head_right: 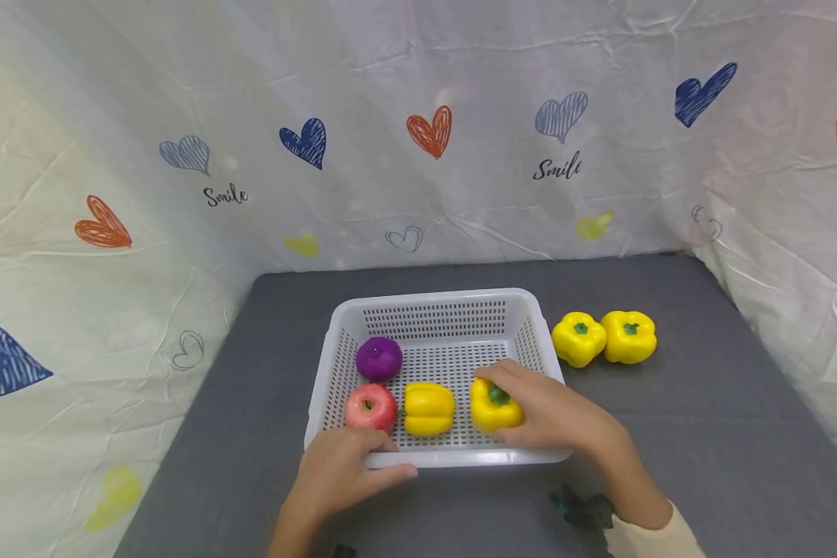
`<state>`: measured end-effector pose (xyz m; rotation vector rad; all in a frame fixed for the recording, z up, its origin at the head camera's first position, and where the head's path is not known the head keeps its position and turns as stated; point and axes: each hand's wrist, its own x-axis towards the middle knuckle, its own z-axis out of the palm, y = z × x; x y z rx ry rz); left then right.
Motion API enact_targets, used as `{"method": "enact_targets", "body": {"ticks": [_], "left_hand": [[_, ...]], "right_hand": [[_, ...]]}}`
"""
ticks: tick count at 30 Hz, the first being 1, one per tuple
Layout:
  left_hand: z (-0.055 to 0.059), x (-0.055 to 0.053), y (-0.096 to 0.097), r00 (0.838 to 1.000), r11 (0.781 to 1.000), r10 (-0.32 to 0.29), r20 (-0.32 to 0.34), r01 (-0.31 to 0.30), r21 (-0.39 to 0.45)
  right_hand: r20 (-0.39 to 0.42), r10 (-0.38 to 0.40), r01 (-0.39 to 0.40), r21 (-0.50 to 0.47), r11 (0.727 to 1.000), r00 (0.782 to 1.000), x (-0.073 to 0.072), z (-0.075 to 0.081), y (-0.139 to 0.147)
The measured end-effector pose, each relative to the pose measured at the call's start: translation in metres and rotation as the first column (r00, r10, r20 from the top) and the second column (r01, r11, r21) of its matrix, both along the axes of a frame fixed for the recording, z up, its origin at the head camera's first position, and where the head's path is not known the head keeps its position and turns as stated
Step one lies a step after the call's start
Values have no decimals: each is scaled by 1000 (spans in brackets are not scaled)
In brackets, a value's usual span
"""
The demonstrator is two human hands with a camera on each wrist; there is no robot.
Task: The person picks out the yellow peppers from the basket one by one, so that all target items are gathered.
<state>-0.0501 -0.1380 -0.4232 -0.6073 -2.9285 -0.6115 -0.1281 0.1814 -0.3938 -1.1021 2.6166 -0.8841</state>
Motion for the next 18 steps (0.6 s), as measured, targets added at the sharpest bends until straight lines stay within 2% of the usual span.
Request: {"method": "enact_targets", "body": {"ticks": [8, 18], "left_hand": [[0, 0, -1, 1000, 1000, 0, -2, 0, 2], [-1, 1, -1, 1000, 1000, 1, -5, -1, 0]], "right_hand": [[-97, -64, 62, -19, 998, 993, 6, 9, 16], [-150, -112, 107, -45, 993, 982, 15, 25, 35]]}}
